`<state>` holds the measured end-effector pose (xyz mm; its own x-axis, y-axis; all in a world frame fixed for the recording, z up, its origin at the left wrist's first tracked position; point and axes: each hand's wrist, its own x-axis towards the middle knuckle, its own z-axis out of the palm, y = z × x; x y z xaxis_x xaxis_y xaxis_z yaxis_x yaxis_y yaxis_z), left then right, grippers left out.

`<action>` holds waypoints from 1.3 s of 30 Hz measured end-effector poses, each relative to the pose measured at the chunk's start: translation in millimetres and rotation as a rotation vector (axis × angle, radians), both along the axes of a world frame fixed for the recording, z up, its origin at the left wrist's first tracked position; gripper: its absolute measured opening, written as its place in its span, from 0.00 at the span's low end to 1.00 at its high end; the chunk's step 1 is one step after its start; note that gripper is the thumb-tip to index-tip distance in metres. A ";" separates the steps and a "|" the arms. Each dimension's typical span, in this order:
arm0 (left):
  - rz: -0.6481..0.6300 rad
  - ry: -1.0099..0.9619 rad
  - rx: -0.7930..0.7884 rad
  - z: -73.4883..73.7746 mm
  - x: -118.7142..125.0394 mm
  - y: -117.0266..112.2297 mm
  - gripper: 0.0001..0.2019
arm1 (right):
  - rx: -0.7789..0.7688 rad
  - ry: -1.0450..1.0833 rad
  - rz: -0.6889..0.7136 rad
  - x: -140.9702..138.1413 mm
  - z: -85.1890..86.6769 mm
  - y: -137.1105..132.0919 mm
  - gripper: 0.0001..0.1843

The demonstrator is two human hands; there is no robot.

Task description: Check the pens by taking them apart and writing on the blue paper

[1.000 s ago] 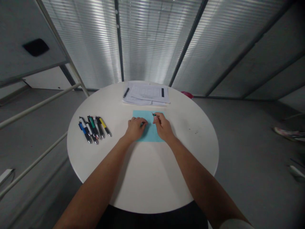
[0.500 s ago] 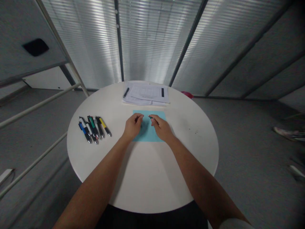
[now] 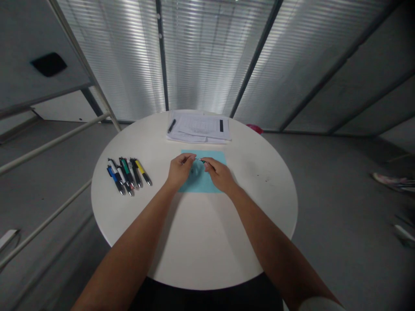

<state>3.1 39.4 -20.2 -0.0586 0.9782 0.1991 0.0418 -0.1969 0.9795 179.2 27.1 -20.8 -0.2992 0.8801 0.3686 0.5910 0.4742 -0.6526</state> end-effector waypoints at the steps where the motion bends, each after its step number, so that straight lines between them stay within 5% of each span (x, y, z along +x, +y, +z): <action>1: -0.012 -0.027 -0.006 -0.2 0.1 0.3 0.15 | -0.001 -0.003 0.004 0.2 -0.5 0.2 0.20; 11: -0.151 -0.151 -0.069 -3.1 2.2 1.2 0.15 | 0.011 0.006 0.060 -0.1 -1.2 0.8 0.20; 39: -0.094 -0.243 -0.132 1.5 3.4 -0.9 0.18 | -0.003 -0.025 0.056 -0.7 2.8 -2.6 0.20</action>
